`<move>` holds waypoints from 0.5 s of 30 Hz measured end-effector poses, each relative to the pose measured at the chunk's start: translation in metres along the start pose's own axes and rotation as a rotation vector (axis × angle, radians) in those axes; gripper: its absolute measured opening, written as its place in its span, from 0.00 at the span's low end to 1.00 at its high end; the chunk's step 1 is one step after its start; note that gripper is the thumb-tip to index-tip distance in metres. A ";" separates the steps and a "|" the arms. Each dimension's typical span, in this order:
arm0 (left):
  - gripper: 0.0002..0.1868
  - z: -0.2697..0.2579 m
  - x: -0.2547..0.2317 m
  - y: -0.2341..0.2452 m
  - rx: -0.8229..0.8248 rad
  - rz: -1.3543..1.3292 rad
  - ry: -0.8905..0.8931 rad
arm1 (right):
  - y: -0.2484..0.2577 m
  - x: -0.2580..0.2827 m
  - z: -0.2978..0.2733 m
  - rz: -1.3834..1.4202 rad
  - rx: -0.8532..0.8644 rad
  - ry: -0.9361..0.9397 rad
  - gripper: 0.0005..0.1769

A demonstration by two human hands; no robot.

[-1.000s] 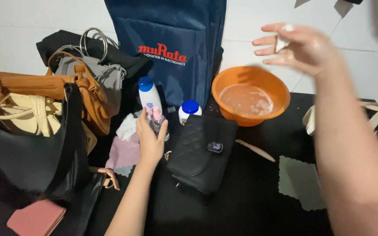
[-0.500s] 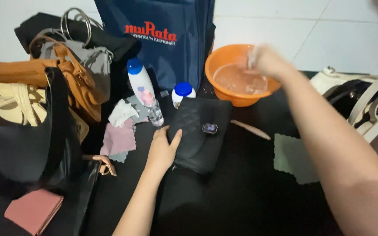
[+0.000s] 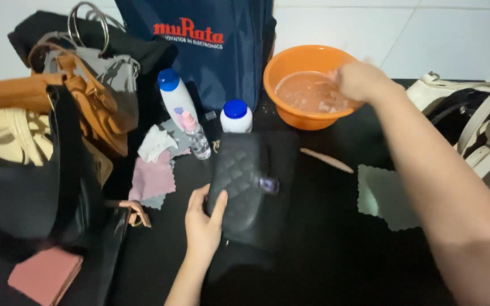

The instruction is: Cleaning a black leather bag using a toothbrush and a cloth with soapy water.

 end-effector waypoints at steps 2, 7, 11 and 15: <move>0.20 -0.008 -0.003 0.008 -0.007 0.038 -0.065 | 0.028 0.027 -0.050 0.937 -0.089 0.098 0.22; 0.18 -0.017 0.013 0.020 0.155 0.097 -0.077 | 0.000 -0.048 0.023 1.071 -0.160 0.480 0.23; 0.17 -0.011 0.038 0.026 0.317 0.170 -0.121 | -0.012 -0.033 0.003 0.830 -0.216 0.425 0.33; 0.16 0.005 0.012 0.035 0.434 0.146 -0.184 | -0.005 -0.007 -0.027 1.322 -0.188 0.313 0.23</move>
Point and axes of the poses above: each hand's wrist, its own z-axis towards the middle knuckle, its own y-axis out of the back of the hand, x = y × z, the point moved 6 cm from there along z, towards the middle knuckle, and after that the axes turned 12 degrees about z, right-handed, at the moved point
